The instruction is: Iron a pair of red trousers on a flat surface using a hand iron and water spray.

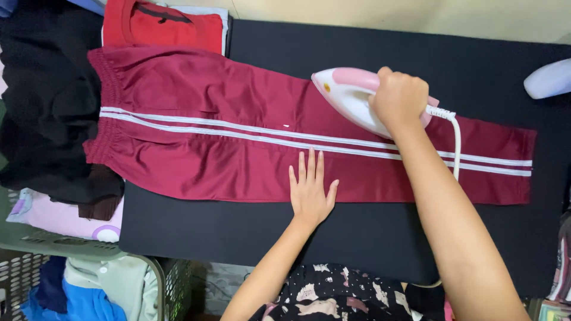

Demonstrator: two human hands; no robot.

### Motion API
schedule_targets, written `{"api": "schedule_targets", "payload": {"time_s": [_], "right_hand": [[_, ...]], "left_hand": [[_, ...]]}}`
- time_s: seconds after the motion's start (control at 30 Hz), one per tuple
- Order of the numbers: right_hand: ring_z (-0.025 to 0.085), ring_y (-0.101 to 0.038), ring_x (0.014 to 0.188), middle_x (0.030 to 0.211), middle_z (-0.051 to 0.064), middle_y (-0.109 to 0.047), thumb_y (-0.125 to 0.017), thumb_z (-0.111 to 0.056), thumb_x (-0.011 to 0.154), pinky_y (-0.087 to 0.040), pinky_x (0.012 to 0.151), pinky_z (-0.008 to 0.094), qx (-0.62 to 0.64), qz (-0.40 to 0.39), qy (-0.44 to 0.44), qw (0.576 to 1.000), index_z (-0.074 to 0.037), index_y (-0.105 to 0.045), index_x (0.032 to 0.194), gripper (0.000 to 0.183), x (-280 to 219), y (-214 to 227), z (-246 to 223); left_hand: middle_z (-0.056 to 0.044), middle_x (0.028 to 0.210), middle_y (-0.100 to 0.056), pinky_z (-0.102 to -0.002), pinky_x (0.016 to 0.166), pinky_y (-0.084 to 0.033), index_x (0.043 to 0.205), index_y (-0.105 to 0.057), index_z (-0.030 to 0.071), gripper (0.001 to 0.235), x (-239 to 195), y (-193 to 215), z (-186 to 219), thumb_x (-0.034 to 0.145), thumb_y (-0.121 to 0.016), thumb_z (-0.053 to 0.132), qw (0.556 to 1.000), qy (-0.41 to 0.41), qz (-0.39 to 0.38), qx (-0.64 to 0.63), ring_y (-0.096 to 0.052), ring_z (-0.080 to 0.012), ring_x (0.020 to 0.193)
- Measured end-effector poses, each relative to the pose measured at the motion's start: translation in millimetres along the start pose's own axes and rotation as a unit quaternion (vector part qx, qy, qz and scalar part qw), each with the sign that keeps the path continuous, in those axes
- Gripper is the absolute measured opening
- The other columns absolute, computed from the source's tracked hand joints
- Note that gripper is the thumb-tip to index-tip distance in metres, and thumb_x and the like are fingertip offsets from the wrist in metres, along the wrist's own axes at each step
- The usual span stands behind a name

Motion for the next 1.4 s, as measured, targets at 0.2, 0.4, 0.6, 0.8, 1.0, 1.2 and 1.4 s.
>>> {"api": "schedule_targets", "payload": {"time_s": [0.2,0.4,0.6,0.8,1.0,1.2,1.4], "right_hand": [[0.034,-0.070,0.062,0.068,0.015,-0.069,-0.082,-0.027,0.069,-0.054,0.057,0.045,0.052,-0.021,0.026,0.998,-0.013,-0.074,0.079,0.019,-8.3,23.1,-4.3],[0.029,-0.070,0.061,0.064,0.011,-0.068,-0.079,-0.022,0.065,-0.054,0.057,0.043,0.077,-0.041,0.159,0.983,-0.012,-0.070,0.071,0.016,-52.6,15.6,-49.6],[0.027,-0.069,0.057,0.066,0.010,-0.068,-0.079,-0.020,0.068,-0.053,0.054,0.039,0.027,-0.035,0.120,0.992,-0.011,-0.071,0.084,0.020,-9.2,-0.8,-43.2],[0.031,-0.070,0.062,0.070,0.011,-0.069,-0.081,-0.025,0.072,-0.053,0.056,0.043,0.022,0.008,0.072,0.997,-0.011,-0.069,0.081,0.020,34.8,-4.7,-21.7],[0.034,-0.070,0.063,0.068,0.016,-0.069,-0.081,-0.029,0.074,-0.054,0.057,0.046,0.058,-0.006,0.051,0.997,-0.014,-0.072,0.084,0.021,-5.5,35.1,-4.7],[0.031,-0.069,0.061,0.068,0.011,-0.069,-0.080,-0.022,0.069,-0.055,0.060,0.043,0.029,-0.075,0.072,0.994,-0.012,-0.073,0.083,0.019,-120.4,26.2,28.2],[0.027,-0.069,0.063,0.070,0.010,-0.068,-0.083,-0.023,0.074,-0.054,0.059,0.040,0.002,-0.070,0.048,0.996,-0.010,-0.071,0.088,0.022,-107.2,18.5,69.1]], "left_hand": [[-0.025,0.168,-0.024,-0.059,0.122,-0.020,0.158,-0.031,-0.004,0.085,-2.9,0.2,-4.4,0.096,-0.058,0.047,1.000,0.007,0.023,-0.001,-0.021,-0.0395,0.157],[-0.038,0.163,-0.021,-0.057,0.123,-0.017,0.152,-0.029,-0.017,0.092,-3.0,-2.1,-6.9,0.095,-0.058,0.049,1.000,0.021,0.015,-0.011,-0.018,-0.0456,0.156],[-0.036,0.163,-0.023,-0.057,0.123,-0.017,0.153,-0.030,-0.016,0.092,-0.2,-1.4,-4.5,0.095,-0.057,0.050,1.000,0.023,0.007,-0.001,-0.018,-0.0448,0.156],[-0.037,0.162,-0.022,-0.057,0.123,-0.016,0.152,-0.032,-0.016,0.091,0.9,-1.3,-4.5,0.096,-0.056,0.050,1.000,0.020,0.007,0.014,-0.018,-0.0446,0.155],[-0.035,0.164,-0.022,-0.056,0.124,-0.016,0.154,-0.031,-0.015,0.090,-1.0,-0.8,-3.6,0.096,-0.055,0.050,1.000,0.016,0.023,0.014,-0.017,-0.0432,0.157],[-0.035,0.164,-0.020,-0.056,0.123,-0.015,0.153,-0.029,-0.015,0.092,0.6,-4.7,-5.7,0.095,-0.055,0.051,1.000,0.023,0.005,0.020,-0.016,-0.0433,0.156],[-0.035,0.164,-0.020,-0.056,0.123,-0.016,0.154,-0.029,-0.015,0.091,-0.7,-7.2,-5.6,0.096,-0.056,0.051,0.999,0.024,0.007,0.022,-0.016,-0.0432,0.157]]}}
Point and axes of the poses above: each hand's wrist, its own x-axis towards the middle knuckle, its own y-axis out of the back of the hand, z = x × y, the point moved 10 cm from there along x, towards the middle knuckle
